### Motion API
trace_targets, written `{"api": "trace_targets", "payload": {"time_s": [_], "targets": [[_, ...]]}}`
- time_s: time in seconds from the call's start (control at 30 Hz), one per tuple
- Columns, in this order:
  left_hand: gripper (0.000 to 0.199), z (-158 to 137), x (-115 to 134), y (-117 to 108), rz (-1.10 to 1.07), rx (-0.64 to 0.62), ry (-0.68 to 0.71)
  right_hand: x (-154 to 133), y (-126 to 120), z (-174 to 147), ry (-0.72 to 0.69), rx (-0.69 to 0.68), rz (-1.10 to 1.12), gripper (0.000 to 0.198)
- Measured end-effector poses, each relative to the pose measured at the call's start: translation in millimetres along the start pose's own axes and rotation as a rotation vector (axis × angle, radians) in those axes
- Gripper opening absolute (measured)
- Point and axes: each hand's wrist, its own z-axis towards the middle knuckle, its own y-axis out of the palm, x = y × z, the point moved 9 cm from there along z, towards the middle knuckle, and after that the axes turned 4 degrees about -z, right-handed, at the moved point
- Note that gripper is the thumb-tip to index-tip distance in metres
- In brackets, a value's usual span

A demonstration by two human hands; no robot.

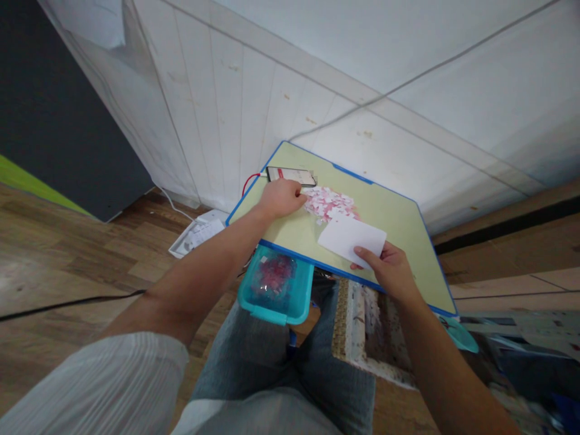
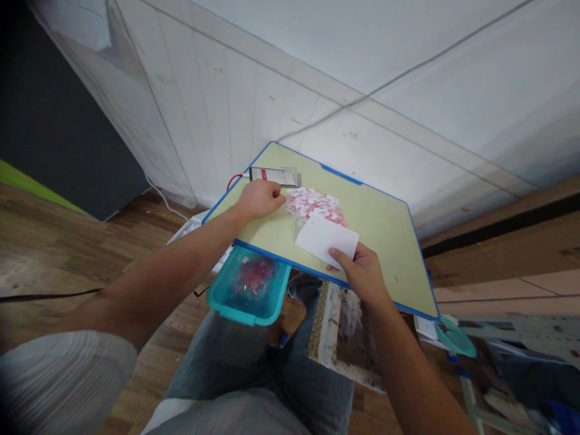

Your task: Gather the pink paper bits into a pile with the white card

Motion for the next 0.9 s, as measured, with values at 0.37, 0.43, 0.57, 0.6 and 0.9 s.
{"api": "trace_targets", "payload": {"time_s": [0.37,0.43,0.57,0.6,0.9], "targets": [[0.036,1.1,-1.3,1.8,0.063,-0.009,-0.001,32.2,-26.2,2.4,0.055,0.027,-0.019,0.047],[0.036,2.3,-2.5,2.8,0.068,-0.007,0.001,31.8,-25.7,11.6,0.025,0.040,-0.040,0.045],[0.036,3.4,-4.4,3.7,0.081,-0.012,-0.010,24.1,-12.8,31.2,-0.038,0.066,-0.022,0.046],[0.037,3.4,-4.4,3.8,0.083,-0.017,-0.013,21.8,-8.5,34.7,-0.048,0.065,-0.018,0.046],[0.036,1.1,-2.9,1.6,0.092,-0.027,-0.032,21.6,-4.2,37.4,-0.059,0.056,-0.014,0.041]]}}
